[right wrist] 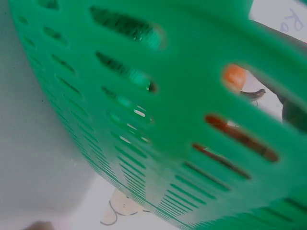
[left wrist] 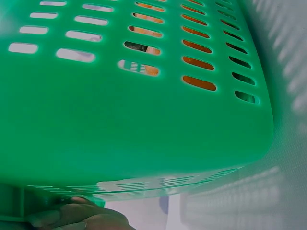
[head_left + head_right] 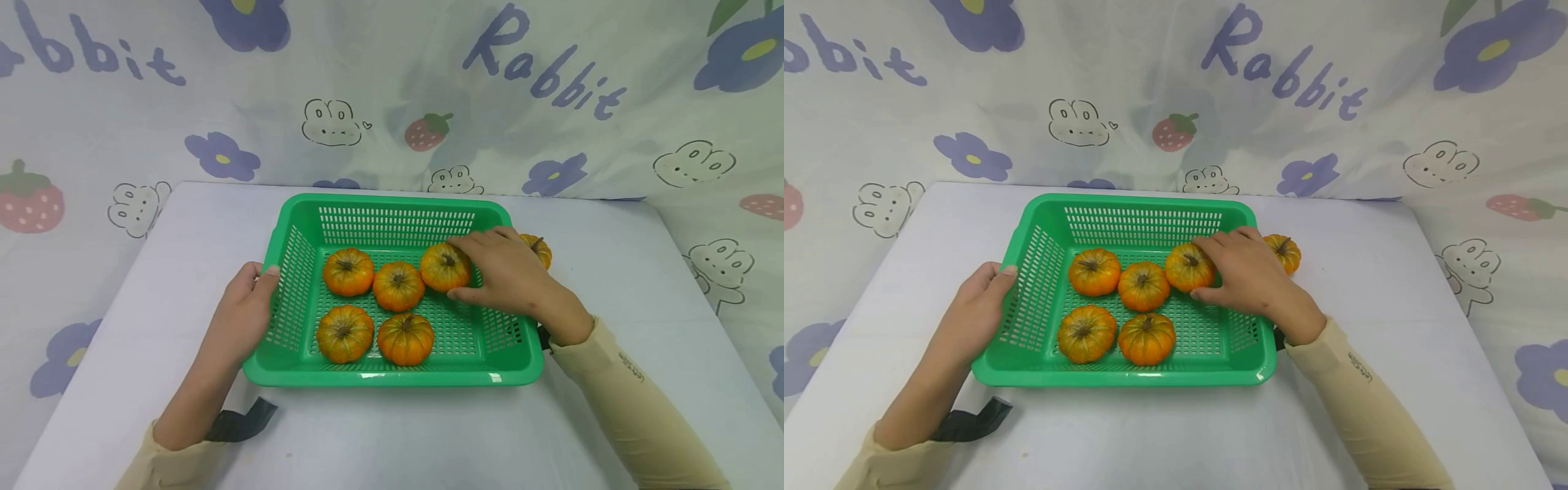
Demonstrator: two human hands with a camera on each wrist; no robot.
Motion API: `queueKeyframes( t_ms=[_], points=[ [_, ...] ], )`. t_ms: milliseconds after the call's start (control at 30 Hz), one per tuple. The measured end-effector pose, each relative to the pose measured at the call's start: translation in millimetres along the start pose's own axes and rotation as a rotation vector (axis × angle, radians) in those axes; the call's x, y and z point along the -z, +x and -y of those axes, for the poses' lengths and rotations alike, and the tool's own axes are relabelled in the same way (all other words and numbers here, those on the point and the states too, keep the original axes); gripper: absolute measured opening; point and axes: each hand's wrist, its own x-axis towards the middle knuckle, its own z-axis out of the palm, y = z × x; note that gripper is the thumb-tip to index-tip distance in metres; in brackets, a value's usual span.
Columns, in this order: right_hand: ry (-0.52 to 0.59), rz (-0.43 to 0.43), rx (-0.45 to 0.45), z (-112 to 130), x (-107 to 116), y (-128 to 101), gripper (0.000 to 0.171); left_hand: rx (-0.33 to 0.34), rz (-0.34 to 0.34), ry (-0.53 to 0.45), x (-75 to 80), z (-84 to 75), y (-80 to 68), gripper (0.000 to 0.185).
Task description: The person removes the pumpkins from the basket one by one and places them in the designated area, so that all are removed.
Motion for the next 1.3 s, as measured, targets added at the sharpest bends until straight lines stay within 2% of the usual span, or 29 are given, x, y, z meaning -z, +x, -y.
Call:
queueKeyframes(
  t_ms=[667,933,1300],
  points=[
    [0.192,-0.028,-0.069,-1.1,2.7,-6.3,0.089,-0.003,-0.007,-0.007,-1.1,1.2,-0.3,0.055],
    [0.272,-0.049,-0.054,1.1,6.8,-11.1,0.089,0.012,-0.017,0.007,-1.1,-0.4,-1.0,0.057],
    [0.352,-0.064,-0.035,3.2,15.4,-29.0,0.088,0.006,-0.027,0.015,-0.9,-1.1,-1.4,0.056]
  ],
)
